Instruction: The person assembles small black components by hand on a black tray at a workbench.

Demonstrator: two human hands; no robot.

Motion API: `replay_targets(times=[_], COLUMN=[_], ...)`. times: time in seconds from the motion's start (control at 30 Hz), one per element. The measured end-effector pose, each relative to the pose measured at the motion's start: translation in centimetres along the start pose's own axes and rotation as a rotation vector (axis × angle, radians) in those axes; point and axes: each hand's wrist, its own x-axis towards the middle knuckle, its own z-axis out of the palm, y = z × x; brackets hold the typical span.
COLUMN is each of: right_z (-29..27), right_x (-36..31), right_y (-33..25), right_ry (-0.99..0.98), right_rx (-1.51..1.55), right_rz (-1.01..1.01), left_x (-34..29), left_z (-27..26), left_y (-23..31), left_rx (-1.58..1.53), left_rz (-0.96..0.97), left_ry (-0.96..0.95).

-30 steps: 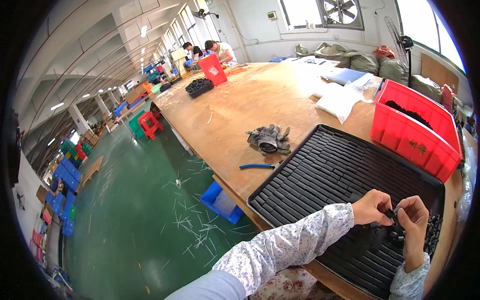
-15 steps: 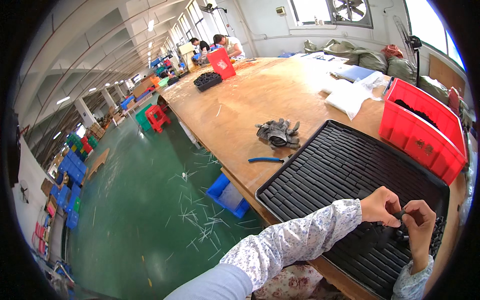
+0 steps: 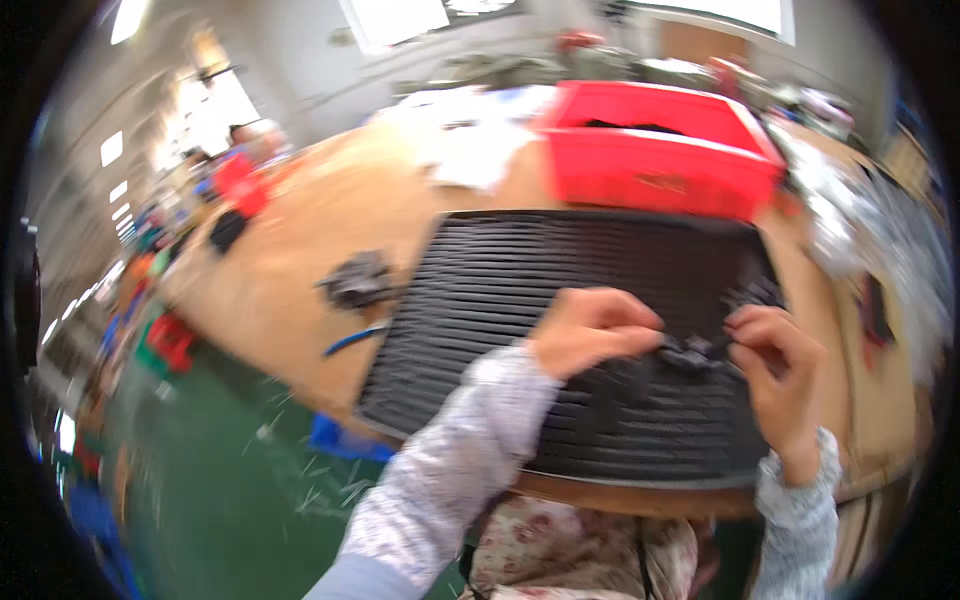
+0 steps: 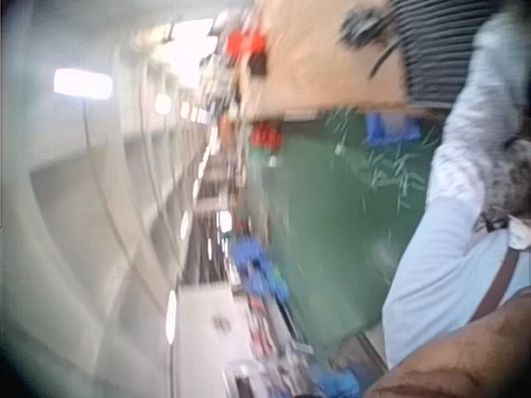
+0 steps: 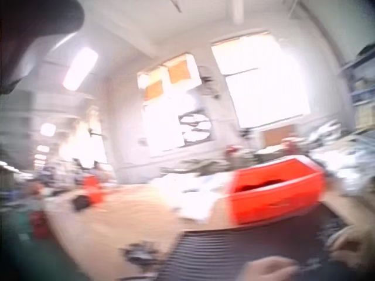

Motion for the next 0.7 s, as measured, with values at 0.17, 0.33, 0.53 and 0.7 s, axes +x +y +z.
replay_targets(times=[0.17,0.33,0.53,0.7], right_z=[-5.5,-6.9,-6.7,-6.7], right_x=[-6.1,-10.8,-10.9,-9.0], right_y=[-0.7,-0.2,2.4,1.8], right_ry=[0.011,-0.051,-0.233,-0.328], right_rx=[-0.064,-0.230,-0.359,-0.493], right_rz=[0.423,0.480,0.255,0.139], left_x=[1.1,1.3,0.3,-0.4], left_z=[0.9,1.5,2.3,3.0], left_y=[-1.1,-1.2,-1.4,-1.4], left_rx=[-0.021,0.035,0.301,0.660], left_rz=[0.049,0.032,0.156,0.365], left_ry=[-0.077,-0.048,-0.099,-0.098])
